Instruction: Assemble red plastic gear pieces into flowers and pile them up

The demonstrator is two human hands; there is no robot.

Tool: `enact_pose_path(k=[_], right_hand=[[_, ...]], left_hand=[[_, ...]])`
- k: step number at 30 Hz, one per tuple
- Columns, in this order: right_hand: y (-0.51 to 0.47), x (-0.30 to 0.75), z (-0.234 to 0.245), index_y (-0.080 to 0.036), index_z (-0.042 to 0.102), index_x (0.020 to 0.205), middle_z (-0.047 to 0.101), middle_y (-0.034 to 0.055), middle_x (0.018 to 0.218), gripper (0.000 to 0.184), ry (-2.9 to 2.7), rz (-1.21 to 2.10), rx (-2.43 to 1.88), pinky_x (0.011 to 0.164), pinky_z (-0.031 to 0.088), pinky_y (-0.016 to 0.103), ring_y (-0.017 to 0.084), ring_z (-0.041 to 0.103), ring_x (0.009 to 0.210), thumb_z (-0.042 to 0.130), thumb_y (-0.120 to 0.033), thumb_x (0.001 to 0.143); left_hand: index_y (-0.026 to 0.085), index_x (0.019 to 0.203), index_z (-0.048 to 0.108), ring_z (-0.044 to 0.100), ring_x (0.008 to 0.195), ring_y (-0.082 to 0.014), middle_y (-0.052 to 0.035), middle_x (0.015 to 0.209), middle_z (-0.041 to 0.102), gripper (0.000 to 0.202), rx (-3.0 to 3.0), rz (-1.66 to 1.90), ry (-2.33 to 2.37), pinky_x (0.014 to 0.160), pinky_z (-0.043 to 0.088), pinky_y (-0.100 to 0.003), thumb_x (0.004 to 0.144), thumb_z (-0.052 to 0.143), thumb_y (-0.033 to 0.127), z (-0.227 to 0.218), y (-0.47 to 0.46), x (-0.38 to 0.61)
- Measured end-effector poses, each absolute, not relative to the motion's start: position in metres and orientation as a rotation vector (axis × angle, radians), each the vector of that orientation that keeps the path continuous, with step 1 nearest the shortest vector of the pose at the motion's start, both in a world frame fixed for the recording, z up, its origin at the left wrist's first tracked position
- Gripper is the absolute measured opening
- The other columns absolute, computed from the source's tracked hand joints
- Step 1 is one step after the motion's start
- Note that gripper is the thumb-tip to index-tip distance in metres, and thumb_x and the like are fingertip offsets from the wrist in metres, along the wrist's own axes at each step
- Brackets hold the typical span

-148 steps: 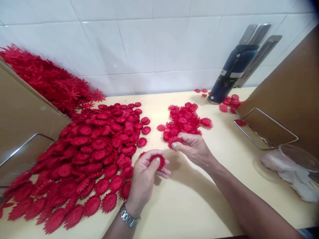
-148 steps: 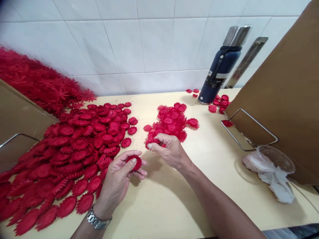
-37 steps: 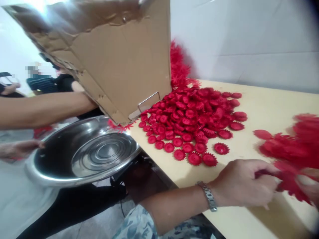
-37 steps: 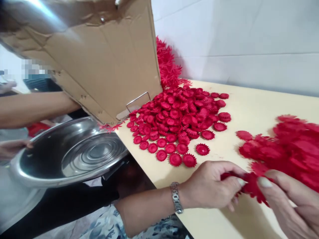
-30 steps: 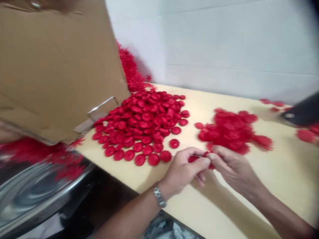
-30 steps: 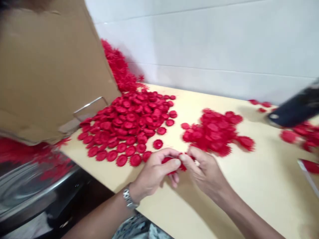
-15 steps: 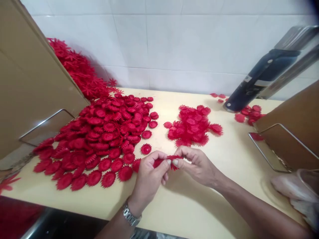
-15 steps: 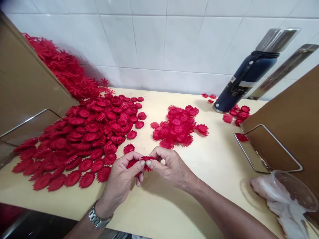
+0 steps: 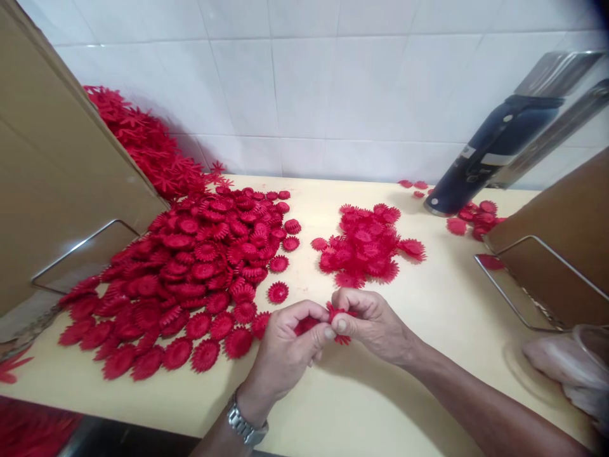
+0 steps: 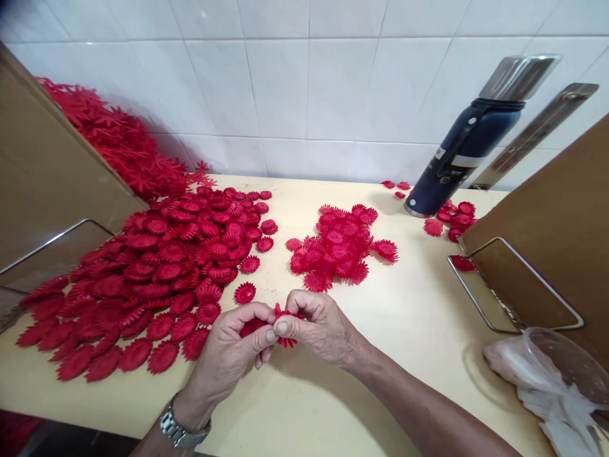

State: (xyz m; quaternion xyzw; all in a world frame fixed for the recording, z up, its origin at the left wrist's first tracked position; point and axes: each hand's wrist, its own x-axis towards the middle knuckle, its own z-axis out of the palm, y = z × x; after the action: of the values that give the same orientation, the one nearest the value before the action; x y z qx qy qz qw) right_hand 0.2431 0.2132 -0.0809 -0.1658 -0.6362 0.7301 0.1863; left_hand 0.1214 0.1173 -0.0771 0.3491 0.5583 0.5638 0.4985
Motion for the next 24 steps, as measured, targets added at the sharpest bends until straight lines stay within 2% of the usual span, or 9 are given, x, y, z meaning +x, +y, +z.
enact_pose_path(k=[2, 4, 8, 10, 12, 15, 18, 21, 24], right_hand=[[0.216, 0.244, -0.077, -0.018, 0.044, 0.061, 0.048, -0.0032, 0.055, 0.037, -1.791, 2.060, -0.415, 0.047, 0.034, 0.021, 0.008, 0.042, 0.048, 0.062, -0.047, 0.073], [0.229, 0.246, -0.072, -0.018, 0.044, 0.059, 0.046, -0.0032, 0.053, 0.037, -1.846, 1.853, -0.479, 0.046, 0.033, 0.021, 0.008, 0.040, 0.047, 0.059, -0.048, 0.075], [0.273, 0.256, -0.060, -0.018, 0.049, 0.060, 0.048, 0.0002, 0.056, 0.036, -2.123, 0.966, -0.868, 0.053, 0.036, 0.027, 0.013, 0.044, 0.054, 0.047, -0.045, 0.083], [0.287, 0.258, -0.055, -0.018, 0.059, 0.072, 0.057, 0.0052, 0.072, 0.025, -2.231, 0.501, -0.982, 0.066, 0.040, 0.034, 0.020, 0.051, 0.071, 0.053, -0.041, 0.079], [0.284, 0.257, -0.050, -0.019, 0.062, 0.084, 0.061, 0.0080, 0.087, 0.021, -2.261, 0.340, -0.949, 0.076, 0.039, 0.038, 0.024, 0.052, 0.085, 0.058, -0.038, 0.076], [0.255, 0.250, -0.047, -0.019, 0.060, 0.079, 0.061, 0.0038, 0.078, 0.017, -2.350, 0.833, -0.780, 0.068, 0.042, 0.029, 0.017, 0.054, 0.075, 0.056, -0.036, 0.078], [0.228, 0.241, -0.052, -0.017, 0.056, 0.070, 0.055, -0.0006, 0.065, 0.017, -2.341, 1.391, -0.682, 0.056, 0.039, 0.023, 0.011, 0.049, 0.061, 0.058, -0.033, 0.077], [0.223, 0.238, -0.060, -0.015, 0.056, 0.072, 0.056, 0.0002, 0.065, 0.018, -2.143, 1.696, -0.652, 0.057, 0.040, 0.023, 0.011, 0.050, 0.061, 0.053, -0.031, 0.080], [0.228, 0.241, -0.063, -0.014, 0.057, 0.074, 0.057, 0.0011, 0.066, 0.019, -2.027, 1.841, -0.635, 0.061, 0.042, 0.025, 0.011, 0.052, 0.063, 0.053, -0.032, 0.079]], left_hand=[[0.016, 0.067, 0.057, 0.040, 0.039, -0.0052, 0.0049, 0.047, 0.047, 0.019, 0.734, 1.442, 1.328, 0.037, 0.029, -0.017, 0.069, 0.066, 0.032, -0.081, 0.119, 0.121], [0.016, 0.066, 0.056, 0.040, 0.038, -0.0049, 0.0052, 0.048, 0.048, 0.019, 0.606, 1.536, 1.318, 0.036, 0.027, -0.017, 0.067, 0.067, 0.032, -0.083, 0.119, 0.120], [0.017, 0.067, 0.055, 0.040, 0.039, -0.0047, 0.0058, 0.050, 0.049, 0.015, 0.643, 1.596, 1.415, 0.037, 0.027, -0.017, 0.070, 0.063, 0.030, -0.082, 0.119, 0.120], [0.018, 0.069, 0.057, 0.044, 0.044, -0.0062, 0.0047, 0.053, 0.051, 0.011, 0.837, 1.560, 1.565, 0.041, 0.033, -0.018, 0.075, 0.059, 0.027, -0.080, 0.119, 0.121], [0.018, 0.071, 0.057, 0.051, 0.054, -0.0085, 0.0026, 0.060, 0.056, 0.008, 1.104, 1.532, 1.770, 0.051, 0.039, -0.019, 0.078, 0.055, 0.021, -0.078, 0.120, 0.123], [0.018, 0.078, 0.057, 0.055, 0.066, -0.0117, -0.0004, 0.070, 0.060, 0.009, 1.539, 1.441, 2.014, 0.061, 0.041, -0.023, 0.080, 0.050, 0.013, -0.077, 0.119, 0.127], [0.017, 0.080, 0.055, 0.055, 0.063, -0.0131, -0.0010, 0.068, 0.058, 0.013, 1.803, 1.322, 2.120, 0.058, 0.040, -0.025, 0.081, 0.045, 0.009, -0.077, 0.117, 0.131], [0.018, 0.089, 0.053, 0.057, 0.068, -0.0135, -0.0016, 0.075, 0.060, 0.011, 1.811, 1.288, 2.104, 0.060, 0.041, -0.024, 0.081, 0.047, 0.012, -0.077, 0.114, 0.132], [0.020, 0.100, 0.052, 0.058, 0.071, -0.0127, -0.0010, 0.081, 0.062, 0.019, 1.633, 1.317, 2.109, 0.065, 0.044, -0.023, 0.081, 0.052, 0.019, -0.076, 0.112, 0.130]])
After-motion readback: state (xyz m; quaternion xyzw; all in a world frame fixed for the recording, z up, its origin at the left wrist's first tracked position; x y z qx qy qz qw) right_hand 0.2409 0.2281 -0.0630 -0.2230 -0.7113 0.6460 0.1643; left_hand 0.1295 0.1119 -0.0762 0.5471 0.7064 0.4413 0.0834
